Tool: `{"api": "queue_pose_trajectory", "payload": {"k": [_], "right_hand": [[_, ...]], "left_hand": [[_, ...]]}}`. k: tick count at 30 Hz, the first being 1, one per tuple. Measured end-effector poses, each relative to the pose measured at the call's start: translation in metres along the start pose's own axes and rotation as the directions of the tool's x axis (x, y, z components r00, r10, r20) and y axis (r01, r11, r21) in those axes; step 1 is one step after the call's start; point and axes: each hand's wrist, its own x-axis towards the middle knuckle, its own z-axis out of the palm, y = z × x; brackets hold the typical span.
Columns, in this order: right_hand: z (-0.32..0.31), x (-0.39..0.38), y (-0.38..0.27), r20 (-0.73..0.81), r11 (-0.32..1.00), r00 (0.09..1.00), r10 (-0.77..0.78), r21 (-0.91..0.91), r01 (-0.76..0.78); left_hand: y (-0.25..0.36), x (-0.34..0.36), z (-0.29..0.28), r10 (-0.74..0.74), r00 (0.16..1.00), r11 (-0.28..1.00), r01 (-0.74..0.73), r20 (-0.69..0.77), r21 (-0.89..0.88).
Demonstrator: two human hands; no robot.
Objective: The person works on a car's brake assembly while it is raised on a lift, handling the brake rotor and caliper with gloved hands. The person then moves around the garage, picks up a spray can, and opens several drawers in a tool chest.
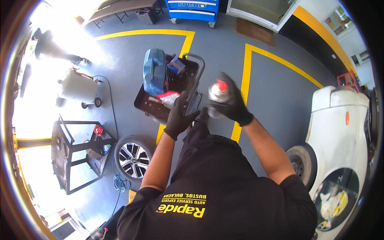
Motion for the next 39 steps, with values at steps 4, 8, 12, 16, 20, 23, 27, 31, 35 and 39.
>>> {"api": "queue_pose_trajectory", "payload": {"k": [4, 8, 12, 16, 20, 23, 27, 31, 35, 39], "right_hand": [[0.081, 0.148, 0.016, 0.240, 0.972, 0.943, -0.232, 0.091, 0.216], [0.087, 0.217, 0.066, 0.596, 0.963, 0.790, -0.141, 0.266, -0.029], [-0.014, 0.264, 0.197, 0.782, 0.975, 0.623, 0.022, 0.121, -0.187], [-0.184, 0.248, 0.408, 0.354, 0.783, 0.731, 0.583, -0.005, -0.622], [-0.389, 0.117, 0.571, -0.398, 0.378, 0.480, 0.782, -0.311, -0.872], [-0.516, 0.000, 0.608, -0.235, -0.108, -0.049, 0.971, -0.242, -0.964], [-0.624, -0.047, 0.622, 0.013, -0.322, -0.333, 0.943, -0.220, -0.921], [-0.722, 0.020, 0.678, 0.019, -0.281, -0.289, 0.957, 0.294, -0.913], [-0.853, 0.097, 0.767, -0.057, -0.066, -0.091, 0.994, 0.351, -0.934], [-0.994, 0.129, 0.848, -0.443, 0.233, 0.101, 0.891, 0.253, -0.939]], "left_hand": [[-0.068, 0.104, 0.008, 0.004, 1.000, 0.993, -0.005, -0.006, -0.114], [-0.159, 0.131, 0.047, -0.470, 0.861, 0.593, 0.143, -0.196, -0.793], [-0.194, 0.111, 0.059, -0.661, 0.669, 0.732, 0.674, -0.340, -0.095], [-0.193, 0.137, 0.071, -0.835, 0.525, 0.389, 0.348, -0.166, -0.853], [-0.203, 0.289, 0.192, -0.688, 0.726, 0.673, 0.640, -0.004, 0.369], [-0.210, 0.443, 0.354, -0.674, 0.707, 0.673, 0.469, 0.212, 0.572], [-0.170, 0.602, 0.545, -0.616, 0.637, 0.716, 0.206, 0.463, 0.667], [-0.120, 0.717, 0.685, -0.509, 0.594, 0.741, -0.066, 0.623, 0.668], [-0.093, 0.903, 0.850, 0.243, 0.410, 0.252, -0.902, 0.879, 0.351], [-0.042, 1.130, 1.101, 0.148, 0.700, 0.794, -0.505, 0.698, 0.339]]}}
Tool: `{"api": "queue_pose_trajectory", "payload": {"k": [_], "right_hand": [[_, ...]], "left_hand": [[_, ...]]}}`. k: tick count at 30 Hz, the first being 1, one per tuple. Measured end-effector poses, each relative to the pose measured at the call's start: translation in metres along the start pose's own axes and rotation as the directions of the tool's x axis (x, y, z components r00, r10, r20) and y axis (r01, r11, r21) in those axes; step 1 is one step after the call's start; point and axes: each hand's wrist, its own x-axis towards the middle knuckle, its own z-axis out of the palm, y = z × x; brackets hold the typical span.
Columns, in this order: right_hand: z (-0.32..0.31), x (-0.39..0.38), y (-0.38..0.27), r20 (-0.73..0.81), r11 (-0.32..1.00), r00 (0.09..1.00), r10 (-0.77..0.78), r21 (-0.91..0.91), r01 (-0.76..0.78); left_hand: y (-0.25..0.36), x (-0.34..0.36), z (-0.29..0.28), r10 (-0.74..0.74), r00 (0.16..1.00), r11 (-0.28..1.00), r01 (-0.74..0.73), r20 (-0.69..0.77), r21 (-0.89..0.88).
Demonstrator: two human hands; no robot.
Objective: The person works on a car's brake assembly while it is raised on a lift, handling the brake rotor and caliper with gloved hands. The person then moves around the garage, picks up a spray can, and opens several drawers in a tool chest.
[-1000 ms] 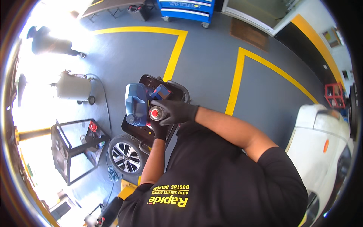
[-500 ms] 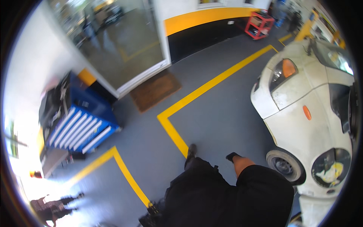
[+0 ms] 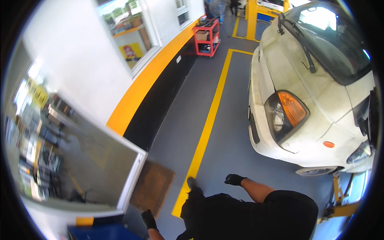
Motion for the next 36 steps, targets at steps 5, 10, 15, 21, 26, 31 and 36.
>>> {"api": "queue_pose_trajectory", "payload": {"k": [5, 10, 15, 21, 26, 31, 36], "right_hand": [[-0.117, 0.084, 0.017, -0.203, 0.919, 0.927, 0.317, 0.306, -0.248], [-0.190, 0.129, 0.077, -0.076, 0.567, 0.779, 0.622, 0.730, -0.381], [-0.265, 0.220, 0.134, 0.133, 0.401, 0.656, 0.743, 0.696, -0.595], [-0.580, 0.414, 0.119, -0.094, 0.837, 0.845, 0.526, 0.231, -0.496], [-0.940, 0.589, 0.108, -0.546, 0.797, 0.742, 0.388, 0.604, 0.028], [-1.131, 0.742, 0.197, -0.548, 0.752, 0.651, 0.525, 0.656, -0.054], [-1.178, 0.778, 0.272, -0.044, 0.530, 0.738, 0.673, 0.725, -0.440]], "left_hand": [[0.196, 0.341, 0.058, 0.177, 0.850, 0.935, -0.302, 0.496, 0.183], [0.521, 0.553, 0.176, 0.452, 0.727, 0.889, -0.317, 0.517, -0.331], [0.709, 0.709, 0.344, 0.219, 0.663, 0.976, -0.159, 0.716, -0.151], [0.704, 0.804, 0.444, -0.378, 0.423, 0.925, 0.203, 0.824, 0.320], [0.764, 0.859, 0.506, -0.503, 0.300, 0.837, 0.405, 0.811, 0.369], [0.934, 1.002, 0.642, -0.489, 0.380, 0.857, 0.042, 0.785, 0.513], [1.229, 1.210, 0.829, -0.208, 0.329, 0.723, -0.583, 0.921, 0.372]]}}
